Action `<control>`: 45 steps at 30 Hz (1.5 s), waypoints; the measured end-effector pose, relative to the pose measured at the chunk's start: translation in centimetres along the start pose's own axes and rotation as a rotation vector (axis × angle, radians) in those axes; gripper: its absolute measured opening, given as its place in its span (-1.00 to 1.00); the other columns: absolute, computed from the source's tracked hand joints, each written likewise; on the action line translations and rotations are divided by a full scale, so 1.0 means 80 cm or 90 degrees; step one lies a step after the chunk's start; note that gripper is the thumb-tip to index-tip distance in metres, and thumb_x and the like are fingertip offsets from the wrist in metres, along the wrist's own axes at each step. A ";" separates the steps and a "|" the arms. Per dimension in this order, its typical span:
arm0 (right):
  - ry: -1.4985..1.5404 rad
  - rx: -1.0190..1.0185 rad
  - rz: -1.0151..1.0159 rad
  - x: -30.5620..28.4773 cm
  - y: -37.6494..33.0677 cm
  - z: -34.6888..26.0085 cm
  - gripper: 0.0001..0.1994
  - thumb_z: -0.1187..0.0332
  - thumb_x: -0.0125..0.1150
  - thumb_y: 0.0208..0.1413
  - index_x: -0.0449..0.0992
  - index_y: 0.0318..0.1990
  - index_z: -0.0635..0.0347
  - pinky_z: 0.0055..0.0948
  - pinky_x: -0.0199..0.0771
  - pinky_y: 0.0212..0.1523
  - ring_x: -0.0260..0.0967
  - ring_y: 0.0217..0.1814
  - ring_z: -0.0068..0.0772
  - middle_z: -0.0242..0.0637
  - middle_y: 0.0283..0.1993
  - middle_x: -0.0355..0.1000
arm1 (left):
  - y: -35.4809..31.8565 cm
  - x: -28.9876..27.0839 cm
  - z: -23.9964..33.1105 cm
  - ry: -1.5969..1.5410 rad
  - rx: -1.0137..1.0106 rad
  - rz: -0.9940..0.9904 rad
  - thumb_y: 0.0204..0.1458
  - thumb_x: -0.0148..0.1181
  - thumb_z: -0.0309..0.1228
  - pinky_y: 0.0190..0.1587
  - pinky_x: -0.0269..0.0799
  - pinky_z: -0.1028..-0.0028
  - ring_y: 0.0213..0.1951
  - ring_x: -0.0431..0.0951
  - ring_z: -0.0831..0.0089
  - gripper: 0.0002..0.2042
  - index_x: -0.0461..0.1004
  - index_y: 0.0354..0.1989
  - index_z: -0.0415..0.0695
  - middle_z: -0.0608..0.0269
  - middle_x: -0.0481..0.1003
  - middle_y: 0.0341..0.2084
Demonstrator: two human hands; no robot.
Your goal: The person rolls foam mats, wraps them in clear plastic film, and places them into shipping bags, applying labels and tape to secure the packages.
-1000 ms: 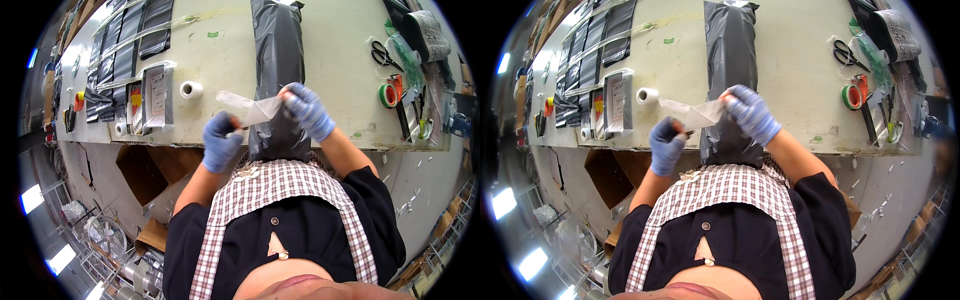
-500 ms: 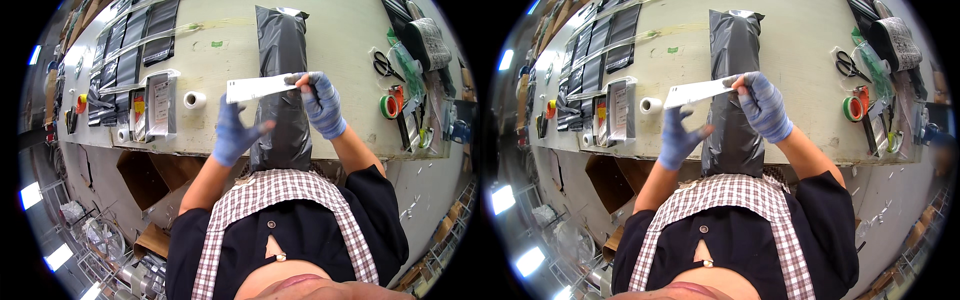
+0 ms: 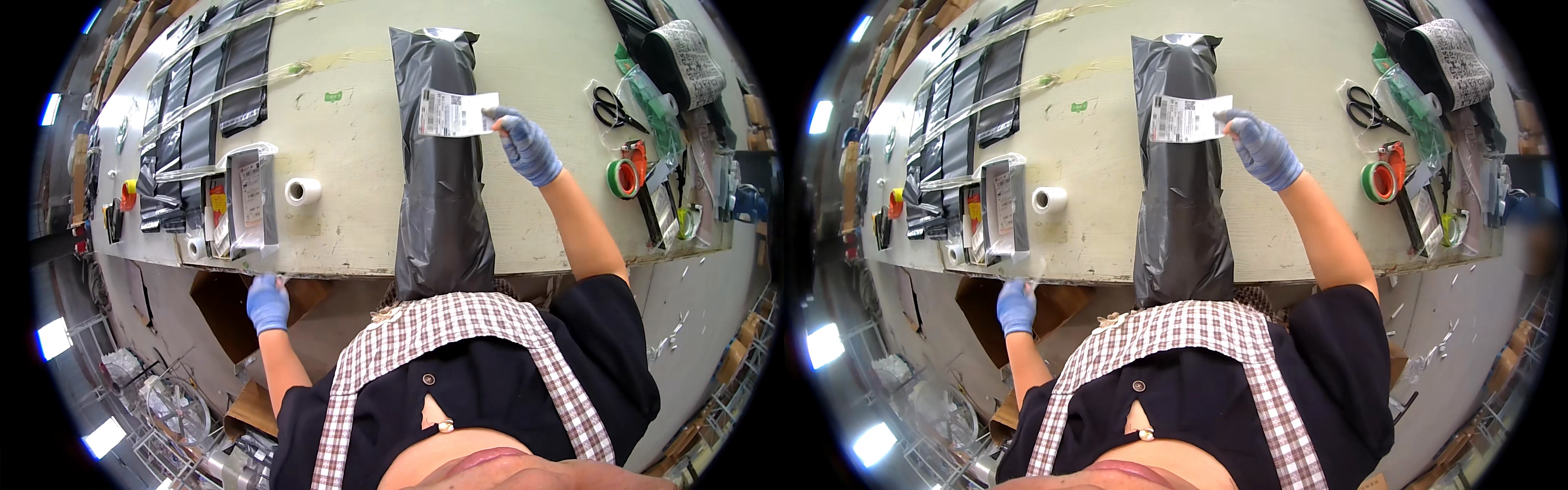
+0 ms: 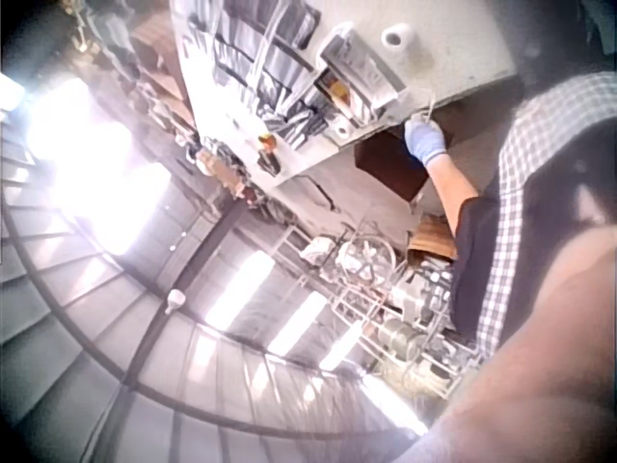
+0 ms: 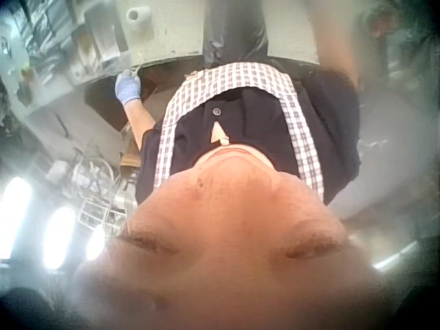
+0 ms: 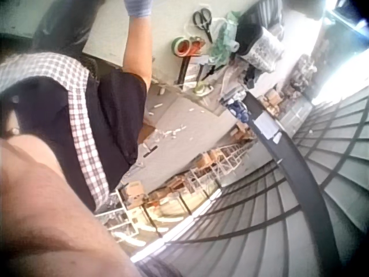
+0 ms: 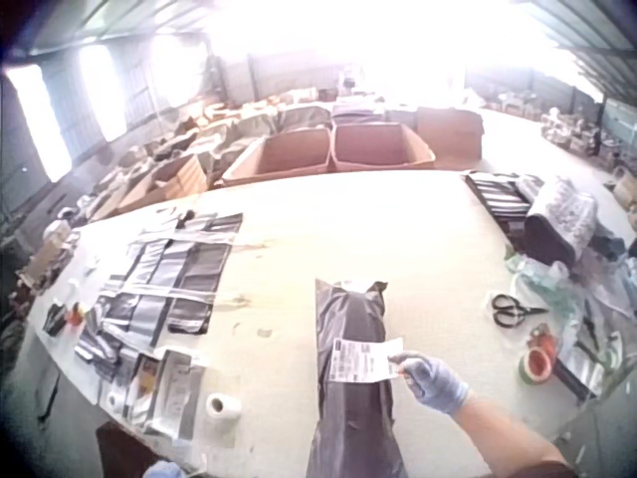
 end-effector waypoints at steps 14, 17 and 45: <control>-0.344 0.223 -0.373 0.143 0.063 -0.011 -0.38 -0.17 -0.03 0.19 0.23 0.37 -0.23 0.53 -0.29 0.33 -0.45 0.54 0.41 -0.07 0.53 -0.16 | 0.071 -0.157 0.346 -0.460 0.437 0.195 0.11 0.20 -0.23 0.26 0.24 0.24 0.23 0.34 0.00 -0.46 0.32 0.24 -0.23 -0.10 0.36 0.17; -0.255 0.425 -0.158 0.142 0.104 0.068 -0.27 -0.08 -0.07 0.22 -0.03 0.47 0.00 0.45 -0.21 0.36 -0.37 0.54 0.40 0.00 0.55 -0.25 | 0.132 -0.156 0.446 -0.577 0.501 0.260 0.16 0.16 -0.16 0.32 0.13 0.16 0.31 0.21 -0.11 -0.34 0.15 0.34 -0.30 -0.22 0.22 0.28; -0.647 0.774 0.266 -0.240 -0.330 0.073 -0.17 0.39 0.37 -0.17 0.11 0.32 0.28 -0.20 0.32 0.26 0.20 0.30 0.03 0.14 0.27 0.13 | -0.076 0.035 0.252 -0.754 0.177 -0.426 -0.31 0.45 -0.49 0.25 0.27 0.34 0.22 0.33 0.27 0.06 -0.09 0.44 -0.17 0.00 0.29 0.23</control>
Point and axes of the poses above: each hand's wrist, its own y-axis towards the middle knuckle, its own x-axis out of the palm, z = x × y, the point moved 10 cm from there along y, towards the middle knuckle
